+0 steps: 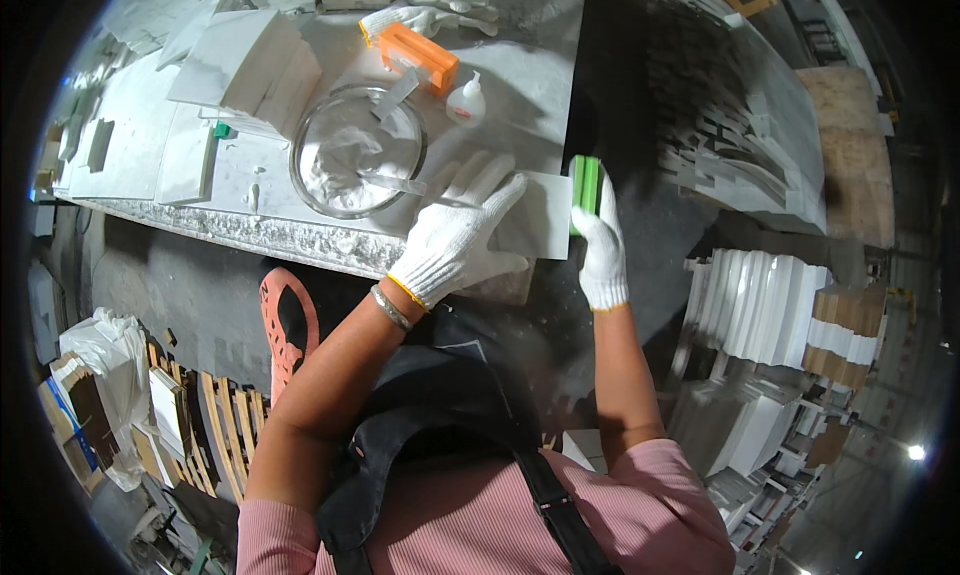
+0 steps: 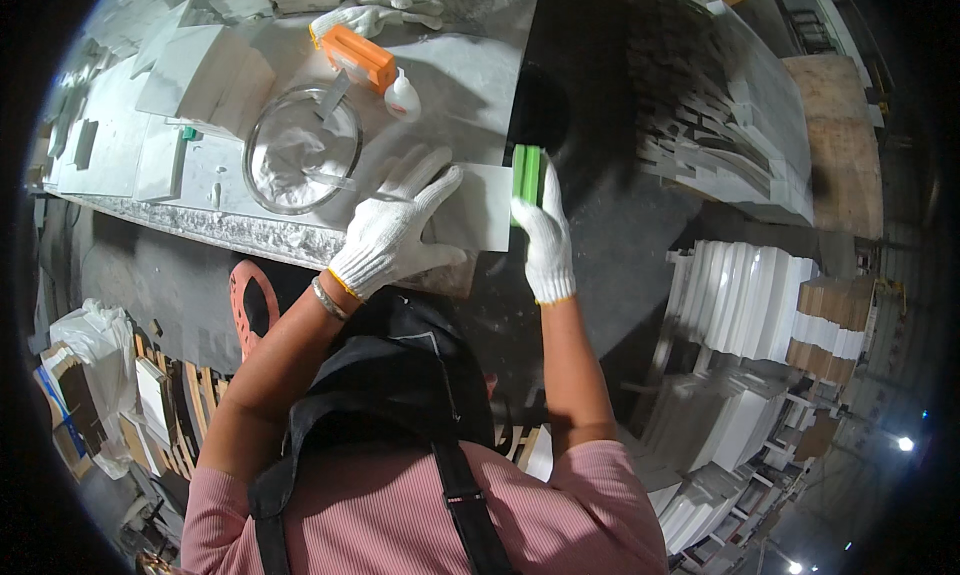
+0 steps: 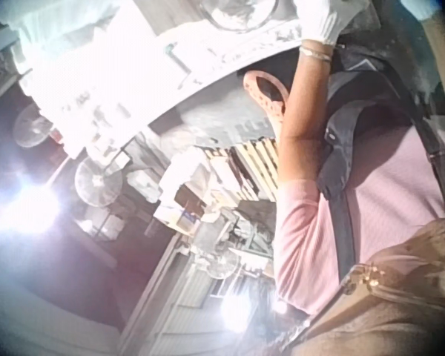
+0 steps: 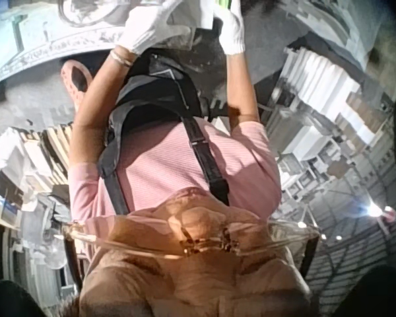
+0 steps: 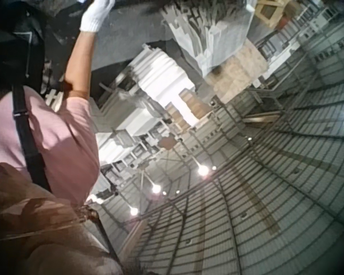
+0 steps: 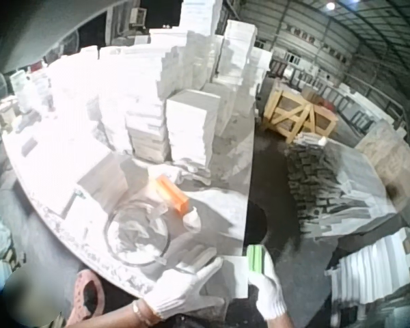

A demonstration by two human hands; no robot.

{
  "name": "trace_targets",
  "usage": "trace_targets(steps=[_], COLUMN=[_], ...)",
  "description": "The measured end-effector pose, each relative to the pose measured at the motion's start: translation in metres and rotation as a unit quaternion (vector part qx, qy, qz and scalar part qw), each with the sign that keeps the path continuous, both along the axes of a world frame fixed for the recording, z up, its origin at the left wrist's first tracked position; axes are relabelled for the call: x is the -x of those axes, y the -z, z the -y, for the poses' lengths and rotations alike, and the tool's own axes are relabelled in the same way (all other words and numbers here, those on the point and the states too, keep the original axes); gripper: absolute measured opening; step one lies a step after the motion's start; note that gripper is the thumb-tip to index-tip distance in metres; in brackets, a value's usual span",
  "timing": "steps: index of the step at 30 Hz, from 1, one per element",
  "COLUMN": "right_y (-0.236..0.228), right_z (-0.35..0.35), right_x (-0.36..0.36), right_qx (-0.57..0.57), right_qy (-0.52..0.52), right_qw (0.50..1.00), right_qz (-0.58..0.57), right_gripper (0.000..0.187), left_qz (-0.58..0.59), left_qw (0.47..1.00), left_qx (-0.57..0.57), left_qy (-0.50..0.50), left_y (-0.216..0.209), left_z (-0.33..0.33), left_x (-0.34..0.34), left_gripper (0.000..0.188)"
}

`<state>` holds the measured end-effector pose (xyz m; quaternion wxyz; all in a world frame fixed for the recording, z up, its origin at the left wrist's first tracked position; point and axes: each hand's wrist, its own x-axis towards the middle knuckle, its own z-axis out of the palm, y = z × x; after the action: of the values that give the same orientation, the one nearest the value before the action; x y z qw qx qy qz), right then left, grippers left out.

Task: The person repeatedly smooths the edges of small white rectangular tiles using a green sanding block and a metal scraper. They handle the tiles one at a time, sanding edges, scraping surfaces, and stacking the finished pieces on the table.

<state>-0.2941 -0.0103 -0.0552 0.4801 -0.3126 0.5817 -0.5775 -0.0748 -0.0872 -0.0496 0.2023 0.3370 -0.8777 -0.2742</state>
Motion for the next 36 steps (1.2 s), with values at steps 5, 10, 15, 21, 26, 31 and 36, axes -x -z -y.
trace_targets(steps=[5,10,15,21,26,31,36], right_y=[-0.001,0.003,0.011,-0.017,-0.015,-0.003,0.003], right_z=[-0.043,-0.035,0.009,-0.051,-0.006,-0.005,-0.061], right_x=[0.003,-0.016,-0.007,-0.031,-0.03,-0.016,-0.022], right_qx=[0.054,0.03,0.029,-0.026,-0.023,-0.022,-0.057], right_qy=[0.035,0.037,0.075,0.013,0.049,0.057,0.046], right_qw=[0.978,0.999,0.989,0.978,0.976,0.995,0.983], right_qz=[0.197,-0.002,-0.122,-0.208,-0.211,-0.079,-0.168], right_gripper=[0.084,0.07,0.063,0.069,0.064,0.064,0.069], left_qz=[-0.006,0.004,-0.023,-0.022,-0.017,-0.036,-0.027], left_qw=[1.0,1.0,0.999,0.999,0.999,0.999,0.999], left_qx=[-0.014,0.021,0.029,0.03,0.034,0.016,0.024], left_qy=[-0.002,-0.011,-0.009,-0.021,-0.023,-0.015,-0.014], left_y=[0.002,-0.001,0.001,0.003,0.001,0.007,0.003], left_z=[0.0,-0.002,-0.001,-0.001,-0.003,-0.004,-0.003], left_x=[-0.002,-0.002,0.004,-0.003,-0.004,0.002,0.0], left_gripper=[0.089,0.085,0.08,0.078,0.077,0.076,0.075])
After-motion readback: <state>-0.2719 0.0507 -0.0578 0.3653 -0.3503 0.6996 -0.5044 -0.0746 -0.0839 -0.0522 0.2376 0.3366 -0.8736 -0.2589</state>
